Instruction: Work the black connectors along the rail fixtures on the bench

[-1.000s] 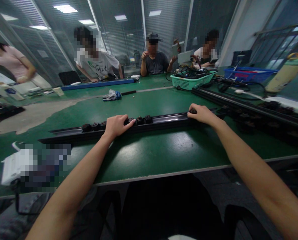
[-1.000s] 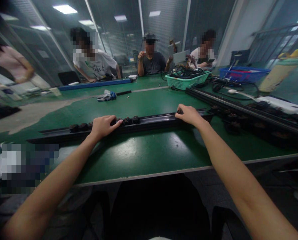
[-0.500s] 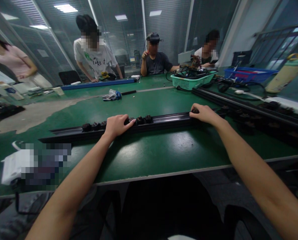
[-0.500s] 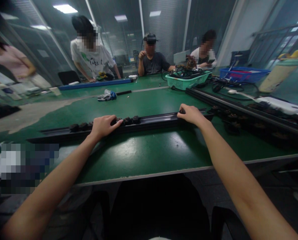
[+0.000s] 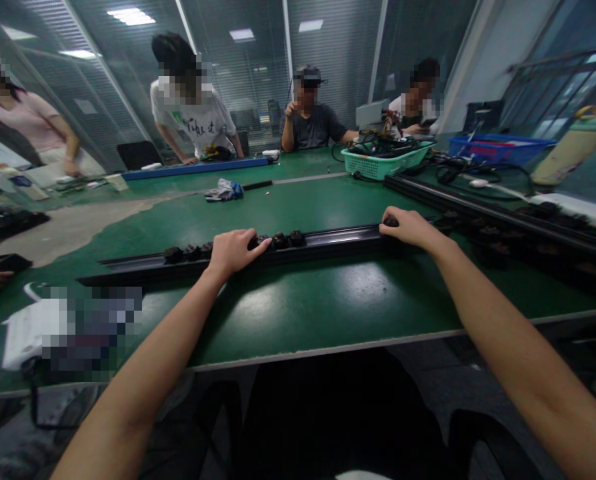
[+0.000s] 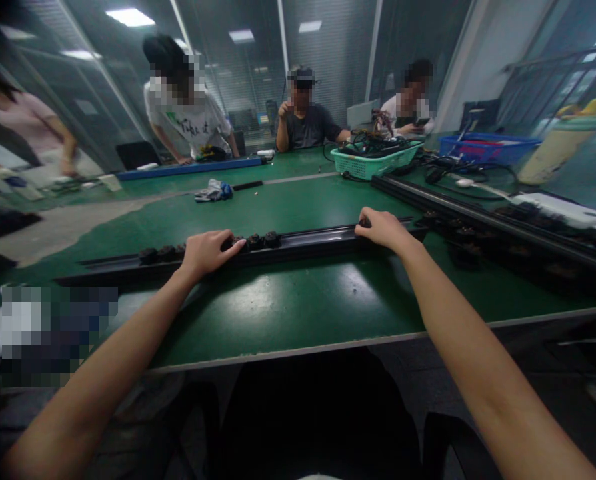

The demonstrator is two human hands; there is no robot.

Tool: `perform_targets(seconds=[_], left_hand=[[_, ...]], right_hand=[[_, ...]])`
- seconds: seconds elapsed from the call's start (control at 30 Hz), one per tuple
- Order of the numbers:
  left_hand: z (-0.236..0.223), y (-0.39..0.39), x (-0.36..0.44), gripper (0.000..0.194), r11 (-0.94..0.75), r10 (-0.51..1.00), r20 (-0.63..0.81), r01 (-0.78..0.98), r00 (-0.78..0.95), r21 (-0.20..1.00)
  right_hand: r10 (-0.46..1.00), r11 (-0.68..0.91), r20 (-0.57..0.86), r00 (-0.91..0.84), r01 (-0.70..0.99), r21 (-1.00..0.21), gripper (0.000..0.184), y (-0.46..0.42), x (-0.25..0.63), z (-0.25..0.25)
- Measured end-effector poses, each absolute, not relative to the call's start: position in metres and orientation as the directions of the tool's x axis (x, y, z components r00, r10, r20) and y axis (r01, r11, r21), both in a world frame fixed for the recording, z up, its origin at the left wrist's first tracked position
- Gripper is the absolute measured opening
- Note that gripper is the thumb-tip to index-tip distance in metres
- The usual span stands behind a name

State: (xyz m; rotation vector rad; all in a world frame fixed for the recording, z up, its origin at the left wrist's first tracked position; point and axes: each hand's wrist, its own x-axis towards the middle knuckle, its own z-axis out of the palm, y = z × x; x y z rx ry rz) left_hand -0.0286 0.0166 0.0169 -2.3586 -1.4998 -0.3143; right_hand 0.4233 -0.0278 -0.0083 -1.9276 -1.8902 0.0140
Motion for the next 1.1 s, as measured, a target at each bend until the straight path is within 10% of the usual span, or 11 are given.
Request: perform_targets(seconds=[1.1], left_hand=[[0.017,0.016,-0.029,0.071,-0.393,0.833,0.356,0.906,0.424,-0.159]], right_hand=[[0.954,-0.03,0.28,0.109,0.961,-0.273,0.019,-0.03,0.435,-0.007]])
